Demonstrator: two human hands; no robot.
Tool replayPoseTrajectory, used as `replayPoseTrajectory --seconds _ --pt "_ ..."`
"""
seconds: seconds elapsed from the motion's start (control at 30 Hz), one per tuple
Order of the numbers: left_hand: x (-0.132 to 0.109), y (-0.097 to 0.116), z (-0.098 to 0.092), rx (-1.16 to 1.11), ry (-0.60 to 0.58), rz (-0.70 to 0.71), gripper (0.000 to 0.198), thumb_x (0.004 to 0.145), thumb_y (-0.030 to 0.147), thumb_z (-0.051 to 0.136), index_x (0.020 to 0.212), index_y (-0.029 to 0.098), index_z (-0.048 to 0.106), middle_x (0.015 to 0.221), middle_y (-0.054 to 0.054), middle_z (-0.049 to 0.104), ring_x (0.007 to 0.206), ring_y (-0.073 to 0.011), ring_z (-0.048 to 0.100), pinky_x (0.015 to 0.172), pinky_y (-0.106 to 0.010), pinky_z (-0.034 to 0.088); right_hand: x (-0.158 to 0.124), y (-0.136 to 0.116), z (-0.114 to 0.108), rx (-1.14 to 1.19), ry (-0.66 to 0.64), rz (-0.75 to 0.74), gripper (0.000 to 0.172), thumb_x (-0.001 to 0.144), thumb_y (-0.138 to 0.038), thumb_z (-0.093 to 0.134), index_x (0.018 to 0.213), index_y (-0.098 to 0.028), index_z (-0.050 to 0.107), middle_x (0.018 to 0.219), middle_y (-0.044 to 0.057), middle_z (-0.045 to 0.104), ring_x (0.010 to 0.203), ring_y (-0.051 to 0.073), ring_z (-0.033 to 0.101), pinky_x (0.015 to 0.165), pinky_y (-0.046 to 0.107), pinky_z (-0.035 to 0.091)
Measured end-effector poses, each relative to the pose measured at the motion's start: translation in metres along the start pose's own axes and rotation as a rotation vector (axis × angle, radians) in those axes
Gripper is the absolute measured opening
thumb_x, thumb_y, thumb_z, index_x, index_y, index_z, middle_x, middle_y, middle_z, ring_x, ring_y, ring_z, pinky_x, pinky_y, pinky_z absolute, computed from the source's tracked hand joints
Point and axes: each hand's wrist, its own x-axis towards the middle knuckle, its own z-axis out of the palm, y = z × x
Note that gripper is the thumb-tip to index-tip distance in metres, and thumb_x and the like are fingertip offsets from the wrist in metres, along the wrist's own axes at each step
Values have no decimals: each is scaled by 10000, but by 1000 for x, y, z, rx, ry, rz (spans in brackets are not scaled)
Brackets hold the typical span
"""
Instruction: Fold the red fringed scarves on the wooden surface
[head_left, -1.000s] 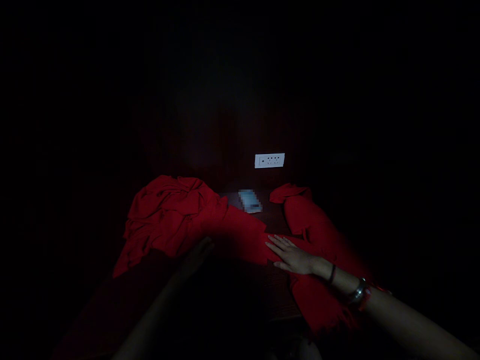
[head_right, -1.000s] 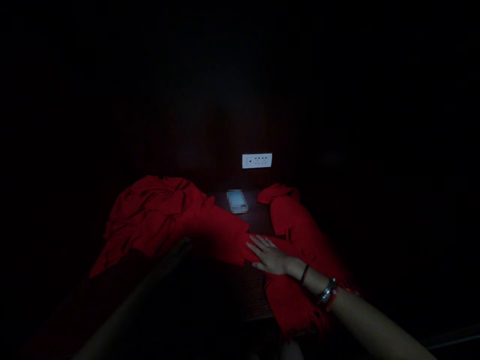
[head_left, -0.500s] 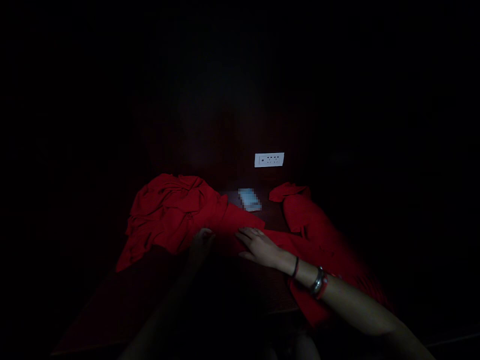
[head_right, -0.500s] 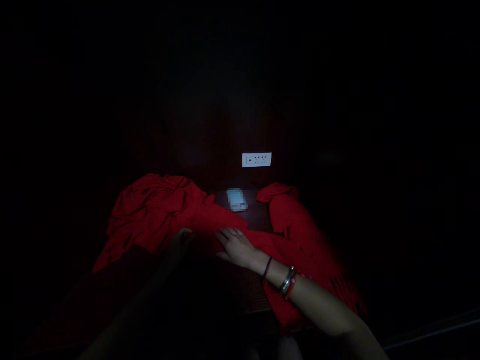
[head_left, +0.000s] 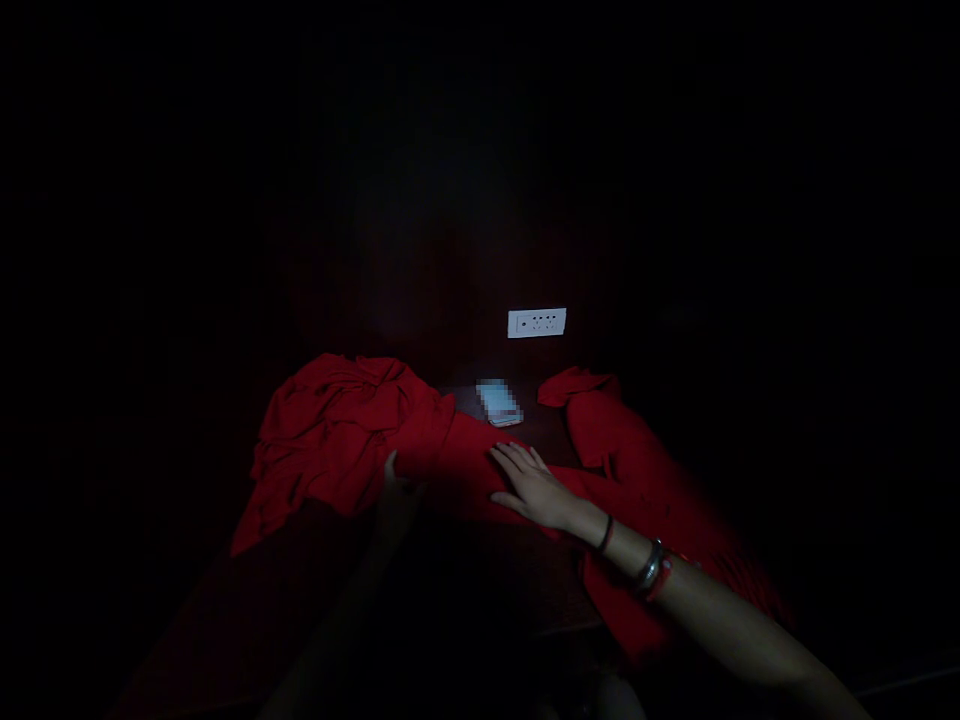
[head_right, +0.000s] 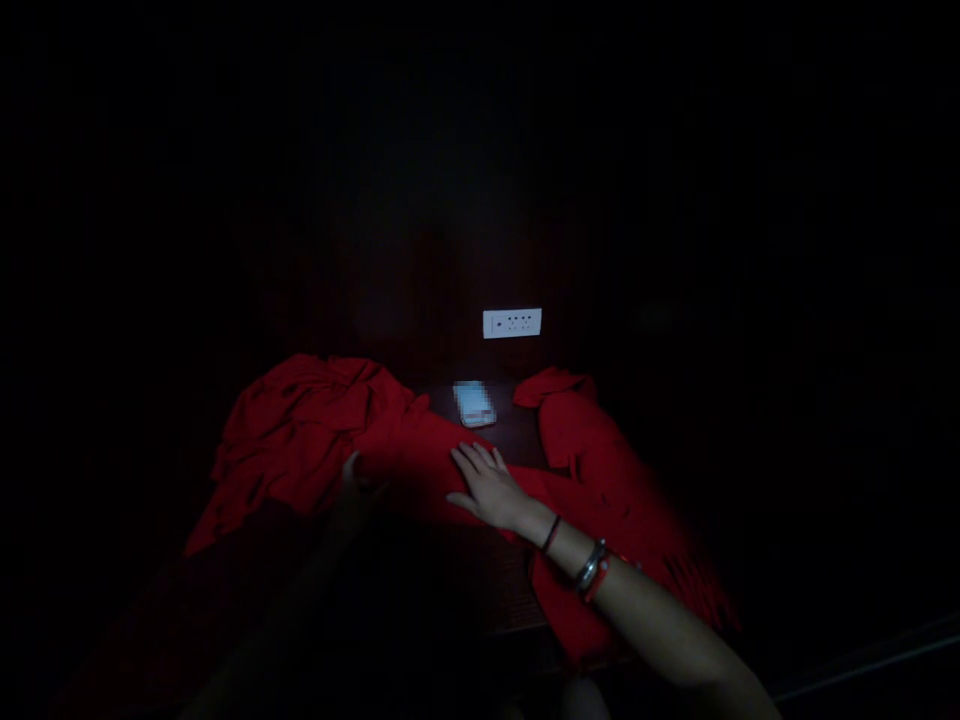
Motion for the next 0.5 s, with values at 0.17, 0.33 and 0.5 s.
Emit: replayPoseTrajectory --seconds 0.17,0.33,0.5 --pt "-25 28 7 357 220 390 530 797 332 468 1281 139 371 1128 -162 487 1060 -283 469 884 -420 388 -40 23 -5 21 -45 165 736 823 -562 360 1416 -193 128 1458 126 145 1334 280 97 1031 532 181" --pt "-31 25 12 510 -22 346 607 741 387 542 1277 150 385 1137 -177 504 1031 -331 499 824 -447 414 -75 38 -13 -24 -79 417 708 801 -430 483 1376 -79 265 1360 197 343 1249 299 323 996 428 316" --pt "-14 0 -4 184 -168 119 688 661 288 582 1287 153 329 802 -43 605 752 -234 601 674 -357 480 -80 52 -16 -177 -62 469 586 816 -312 468 1341 -88 337 1308 205 404 1177 301 409 941 410 362"
